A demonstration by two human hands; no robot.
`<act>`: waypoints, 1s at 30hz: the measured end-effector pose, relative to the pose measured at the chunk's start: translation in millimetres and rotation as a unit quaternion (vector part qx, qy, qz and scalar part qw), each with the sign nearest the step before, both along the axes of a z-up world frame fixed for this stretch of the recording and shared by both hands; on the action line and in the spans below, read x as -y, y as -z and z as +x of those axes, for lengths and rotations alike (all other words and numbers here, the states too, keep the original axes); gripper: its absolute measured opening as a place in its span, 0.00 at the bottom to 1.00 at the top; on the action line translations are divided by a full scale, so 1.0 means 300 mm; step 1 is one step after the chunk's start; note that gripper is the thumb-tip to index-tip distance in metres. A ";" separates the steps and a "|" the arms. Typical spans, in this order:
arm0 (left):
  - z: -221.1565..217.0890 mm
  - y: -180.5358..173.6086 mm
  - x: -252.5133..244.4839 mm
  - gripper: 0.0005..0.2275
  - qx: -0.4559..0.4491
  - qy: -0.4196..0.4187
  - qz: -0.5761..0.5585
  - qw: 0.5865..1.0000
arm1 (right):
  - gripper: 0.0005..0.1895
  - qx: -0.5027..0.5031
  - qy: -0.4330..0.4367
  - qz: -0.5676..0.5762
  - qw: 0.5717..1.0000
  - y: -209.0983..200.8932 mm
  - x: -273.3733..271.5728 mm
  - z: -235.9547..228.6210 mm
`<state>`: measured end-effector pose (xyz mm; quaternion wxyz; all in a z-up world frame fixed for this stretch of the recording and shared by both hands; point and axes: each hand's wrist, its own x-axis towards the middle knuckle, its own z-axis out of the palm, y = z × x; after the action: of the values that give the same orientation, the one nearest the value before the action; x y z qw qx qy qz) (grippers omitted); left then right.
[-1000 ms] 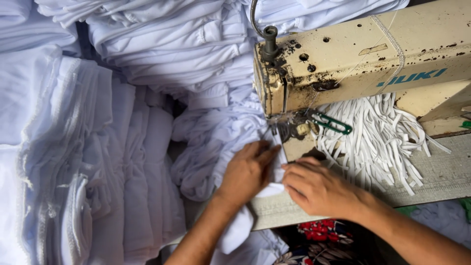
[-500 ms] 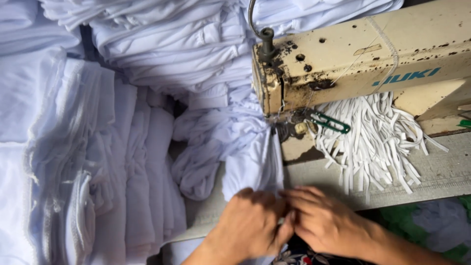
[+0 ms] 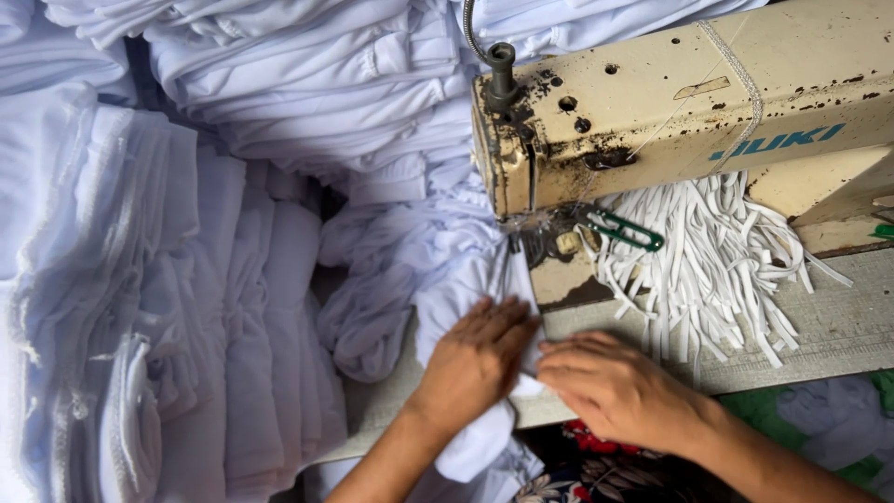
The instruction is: Sewing elastic bands into the waistbands of white garments using an industrial sewing machine.
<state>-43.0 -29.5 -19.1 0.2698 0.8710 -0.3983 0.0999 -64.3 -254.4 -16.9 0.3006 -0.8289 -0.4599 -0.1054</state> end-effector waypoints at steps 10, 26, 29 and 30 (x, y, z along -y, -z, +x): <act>0.232 0.026 -0.035 0.07 0.046 -0.087 -0.091 0.991 | 0.09 0.018 0.021 -0.007 1.000 0.058 -0.047 0.242; -0.225 -0.092 -0.260 0.20 0.081 -0.368 0.044 0.925 | 0.04 -0.508 -0.205 0.040 0.836 0.003 -0.024 -0.156; -0.399 -0.137 -0.144 0.24 0.001 -0.347 -0.069 0.935 | 0.12 -0.595 -0.115 -0.060 0.793 0.310 -0.055 -0.215; -0.462 -0.124 -0.101 0.13 -0.082 -0.324 -0.125 0.934 | 0.14 -0.676 0.006 0.014 0.737 0.410 -0.077 -0.218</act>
<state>-181.5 0.8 18.1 0.3614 0.9170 -0.0554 0.1595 -129.8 -231.3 -139.8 0.5433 -0.6808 -0.1290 0.4740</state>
